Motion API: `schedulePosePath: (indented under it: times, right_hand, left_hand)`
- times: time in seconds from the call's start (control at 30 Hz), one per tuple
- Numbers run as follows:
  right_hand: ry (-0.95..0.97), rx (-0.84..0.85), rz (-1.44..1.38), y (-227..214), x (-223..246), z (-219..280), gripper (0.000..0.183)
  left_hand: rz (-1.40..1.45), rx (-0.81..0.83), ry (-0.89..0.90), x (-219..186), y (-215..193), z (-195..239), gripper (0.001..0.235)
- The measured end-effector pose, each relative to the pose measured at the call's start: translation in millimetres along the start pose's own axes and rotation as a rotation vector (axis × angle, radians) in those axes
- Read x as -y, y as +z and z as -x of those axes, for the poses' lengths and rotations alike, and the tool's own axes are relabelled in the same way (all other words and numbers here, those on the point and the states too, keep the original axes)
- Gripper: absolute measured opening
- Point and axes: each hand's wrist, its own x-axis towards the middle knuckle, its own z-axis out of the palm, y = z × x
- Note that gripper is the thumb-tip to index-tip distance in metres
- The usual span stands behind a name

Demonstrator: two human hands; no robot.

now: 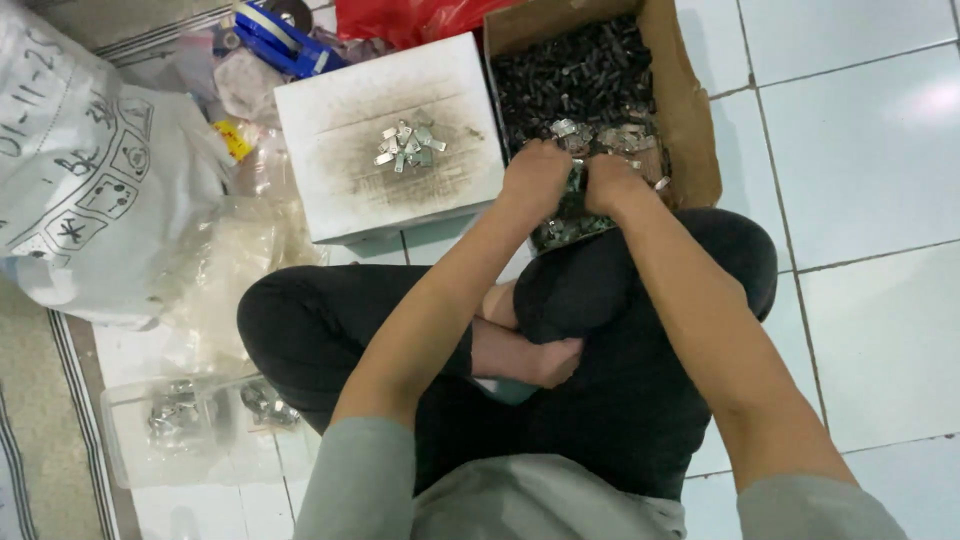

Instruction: The person sits on the floor and sorts small metallic parts from a cardboard box onto a white surface. They pick up the parts by hand, separate them, and place them into small plastic bags, which are then set aside.

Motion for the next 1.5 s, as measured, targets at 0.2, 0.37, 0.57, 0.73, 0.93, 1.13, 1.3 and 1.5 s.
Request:
schedulePosePath:
  times: [0.2,0.37,0.57,0.73,0.93,1.13,1.3,1.5]
  right_hand:
    - [-0.049,0.002,0.052,-39,52,45,0.044]
    - [-0.003,0.042,0.004,-51,58,34,0.029]
    - [0.047,0.043,-0.100,-53,49,42,0.022]
    - [0.061,0.120,-0.183,-94,36,53,0.048]
    - [0.029,0.167,-0.878,-147,43,100,0.037]
    - [-0.021,0.121,-1.257,-141,45,97,0.029]
    - [-0.047,0.011,-1.257,-125,38,82,0.025]
    - [-0.002,-0.098,-1.367,-121,28,73,0.021]
  left_hand:
    - [0.122,0.128,0.017,4,30,5,0.015]
    - [0.283,0.343,-0.030,13,2,-21,0.027]
    - [0.450,0.423,-0.185,4,5,-24,0.020]
    - [0.503,0.545,-0.320,5,-30,-36,0.011]
    - [0.904,0.506,-0.423,19,-74,-42,0.033]
    - [1.062,0.426,-0.514,26,-89,-35,0.027]
    - [1.075,0.386,-0.438,25,-87,-35,0.029]
    - [1.162,0.412,-0.494,17,-116,-33,0.029]
